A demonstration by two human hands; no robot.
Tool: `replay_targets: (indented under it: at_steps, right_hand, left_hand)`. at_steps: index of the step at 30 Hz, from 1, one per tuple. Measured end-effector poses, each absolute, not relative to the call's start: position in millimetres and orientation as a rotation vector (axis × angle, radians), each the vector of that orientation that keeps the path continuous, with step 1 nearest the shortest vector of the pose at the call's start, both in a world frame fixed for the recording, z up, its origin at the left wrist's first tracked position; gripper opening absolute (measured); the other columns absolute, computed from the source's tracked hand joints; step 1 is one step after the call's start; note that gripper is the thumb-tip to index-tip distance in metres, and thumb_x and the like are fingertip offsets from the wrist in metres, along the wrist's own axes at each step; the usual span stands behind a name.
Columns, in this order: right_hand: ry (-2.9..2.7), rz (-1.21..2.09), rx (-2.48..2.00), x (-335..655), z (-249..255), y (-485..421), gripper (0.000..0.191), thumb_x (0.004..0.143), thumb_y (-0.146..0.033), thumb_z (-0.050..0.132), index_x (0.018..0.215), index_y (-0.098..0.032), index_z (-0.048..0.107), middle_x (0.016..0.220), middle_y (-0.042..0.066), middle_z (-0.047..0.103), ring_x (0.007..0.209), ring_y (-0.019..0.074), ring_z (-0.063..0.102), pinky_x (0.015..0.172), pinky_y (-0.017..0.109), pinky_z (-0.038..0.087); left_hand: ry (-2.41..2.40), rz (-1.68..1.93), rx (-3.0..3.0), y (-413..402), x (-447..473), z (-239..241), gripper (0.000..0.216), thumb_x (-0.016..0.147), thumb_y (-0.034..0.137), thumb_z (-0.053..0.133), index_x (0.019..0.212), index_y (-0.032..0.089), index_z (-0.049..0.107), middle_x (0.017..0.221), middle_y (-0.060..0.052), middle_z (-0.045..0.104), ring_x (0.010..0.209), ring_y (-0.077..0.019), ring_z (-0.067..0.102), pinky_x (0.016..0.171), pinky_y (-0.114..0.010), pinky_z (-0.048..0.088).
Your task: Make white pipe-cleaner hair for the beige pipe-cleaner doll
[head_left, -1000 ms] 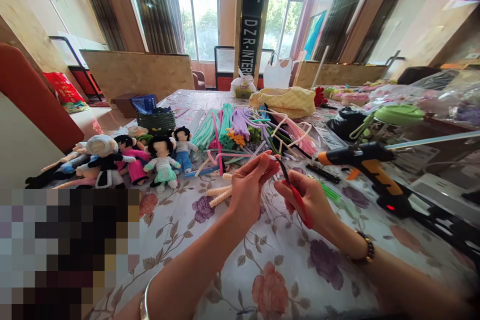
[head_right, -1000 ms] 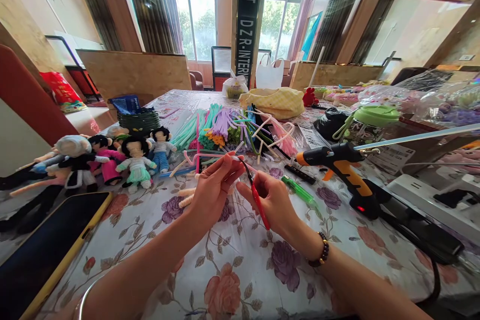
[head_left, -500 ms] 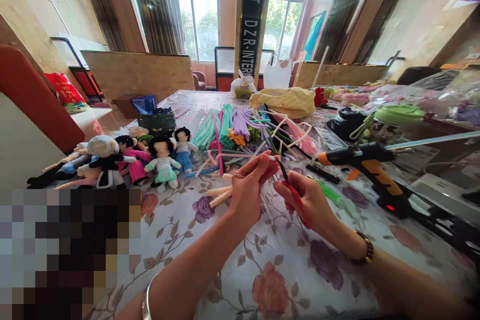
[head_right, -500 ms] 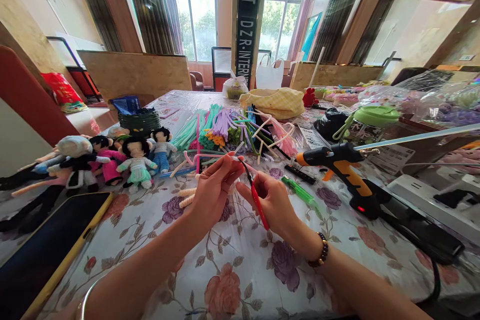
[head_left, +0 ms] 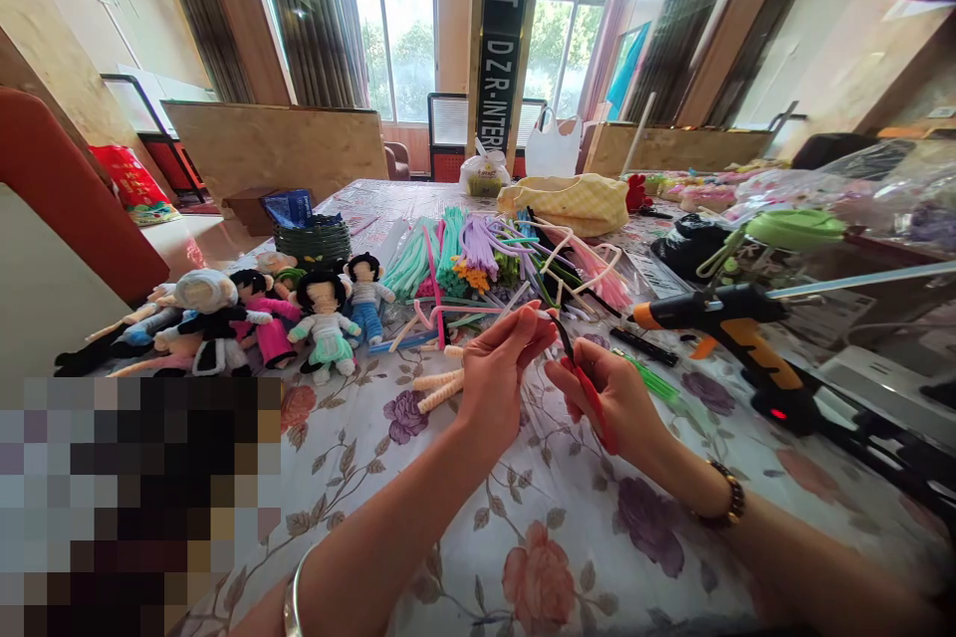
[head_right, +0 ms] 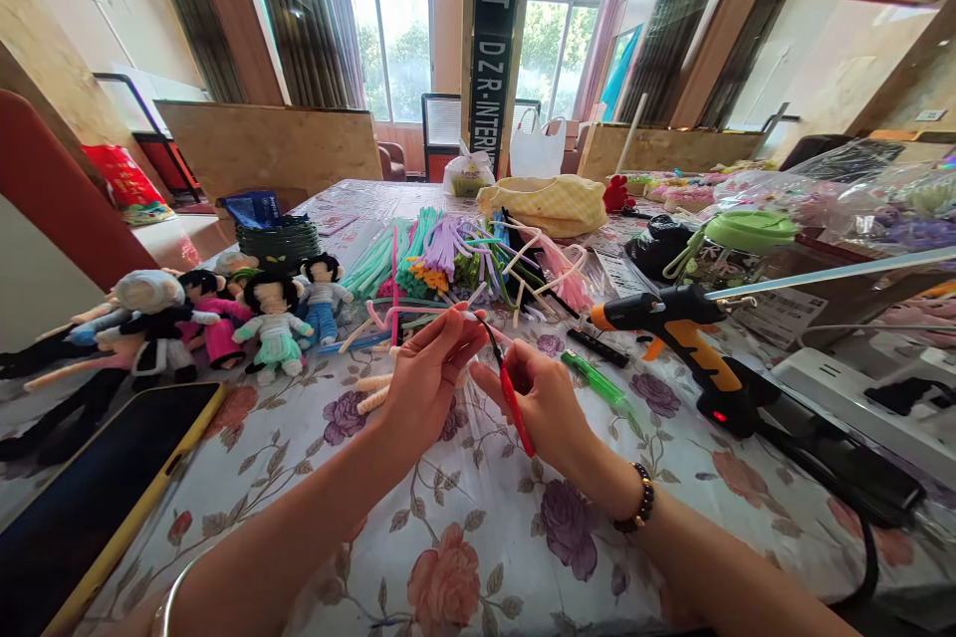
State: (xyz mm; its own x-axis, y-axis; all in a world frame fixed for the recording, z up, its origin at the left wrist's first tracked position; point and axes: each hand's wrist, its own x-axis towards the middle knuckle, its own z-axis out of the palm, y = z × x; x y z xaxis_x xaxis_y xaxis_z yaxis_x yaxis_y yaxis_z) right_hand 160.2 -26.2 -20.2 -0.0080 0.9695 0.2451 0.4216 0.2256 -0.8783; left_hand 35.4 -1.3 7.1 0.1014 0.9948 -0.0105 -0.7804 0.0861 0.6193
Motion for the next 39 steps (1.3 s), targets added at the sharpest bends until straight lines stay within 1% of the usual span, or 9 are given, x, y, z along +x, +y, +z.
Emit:
replay_targets:
  at_steps: [6, 12, 16, 20, 26, 33, 39]
  right_hand:
    - [-1.584, 0.703, -1.372, 159.5, -20.6, -26.4, 0.045, 0.077, -0.057, 0.059, 0.062, -0.022, 0.036, 0.047, -0.007, 0.041, 0.043, 0.0076, 0.037, 0.043, 0.023, 0.028]
    - [-1.612, 0.633, -1.396, 158.7, -18.3, -27.4, 0.045, 0.077, -0.057, 0.06, 0.062, -0.022, 0.035, 0.049, -0.006, 0.042, 0.046, 0.0084, 0.038, 0.046, 0.023, 0.03]
    - [-1.584, 0.667, -1.399, 158.9, -18.1, -26.4, 0.046, 0.076, -0.057, 0.06, 0.061, -0.022, 0.035, 0.048, -0.007, 0.04, 0.044, 0.008, 0.037, 0.045, 0.023, 0.028]
    - [-1.596, 0.717, -1.364, 159.0, -18.5, -26.4, 0.043, 0.078, -0.057, 0.059, 0.064, -0.022, 0.037, 0.05, -0.006, 0.043, 0.046, 0.0085, 0.039, 0.046, 0.023, 0.03]
    - [-1.585, 0.674, -1.386, 159.2, -18.6, -27.9, 0.046, 0.077, -0.058, 0.059, 0.061, -0.022, 0.035, 0.047, -0.007, 0.041, 0.043, 0.0079, 0.037, 0.044, 0.023, 0.029]
    - [-1.625, 0.668, -1.373, 158.8, -18.4, -26.4, 0.042, 0.079, -0.056, 0.058, 0.064, -0.022, 0.037, 0.05, -0.006, 0.045, 0.046, 0.0091, 0.04, 0.045, 0.023, 0.032]
    - [-1.619, 0.682, -1.389, 158.3, -17.1, -27.7, 0.045, 0.078, -0.058, 0.057, 0.062, -0.022, 0.035, 0.047, -0.006, 0.042, 0.043, 0.0084, 0.038, 0.043, 0.023, 0.031]
  left_hand:
    - [0.478, 1.402, 0.517, -1.7, 35.8, 5.4, 0.01, 0.067, 0.021, 0.075, 0.074, 0.013, 0.074, 0.071, -0.004, 0.073, 0.061, -0.0082, 0.065, 0.075, -0.023, 0.053]
    - [0.466, 1.389, 0.505, -2.9, 36.2, 5.8, 0.006, 0.071, 0.019, 0.072, 0.073, 0.013, 0.074, 0.073, -0.005, 0.074, 0.062, -0.0076, 0.066, 0.074, -0.021, 0.053]
    - [0.468, 1.387, 0.502, -2.9, 35.8, 5.5, 0.005, 0.072, 0.019, 0.072, 0.073, 0.014, 0.074, 0.072, -0.004, 0.074, 0.062, -0.0076, 0.066, 0.074, -0.021, 0.053]
    - [0.46, 1.387, 0.51, -2.8, 35.9, 5.0, 0.006, 0.072, 0.019, 0.071, 0.073, 0.014, 0.074, 0.074, -0.004, 0.074, 0.061, -0.0069, 0.066, 0.073, -0.02, 0.053]
    - [0.469, 1.389, 0.5, -3.9, 36.2, 6.3, 0.006, 0.072, 0.018, 0.071, 0.073, 0.013, 0.073, 0.07, -0.004, 0.073, 0.062, -0.008, 0.066, 0.076, -0.022, 0.053]
    - [0.482, 1.387, 0.5, -3.0, 36.0, 5.9, 0.008, 0.07, 0.021, 0.074, 0.073, 0.014, 0.073, 0.075, -0.005, 0.074, 0.063, -0.0085, 0.065, 0.081, -0.026, 0.051]
    - [0.479, 1.388, 0.481, -2.5, 36.0, 5.4, 0.006, 0.069, 0.019, 0.074, 0.071, 0.013, 0.073, 0.07, -0.004, 0.073, 0.062, -0.0085, 0.065, 0.078, -0.025, 0.051]
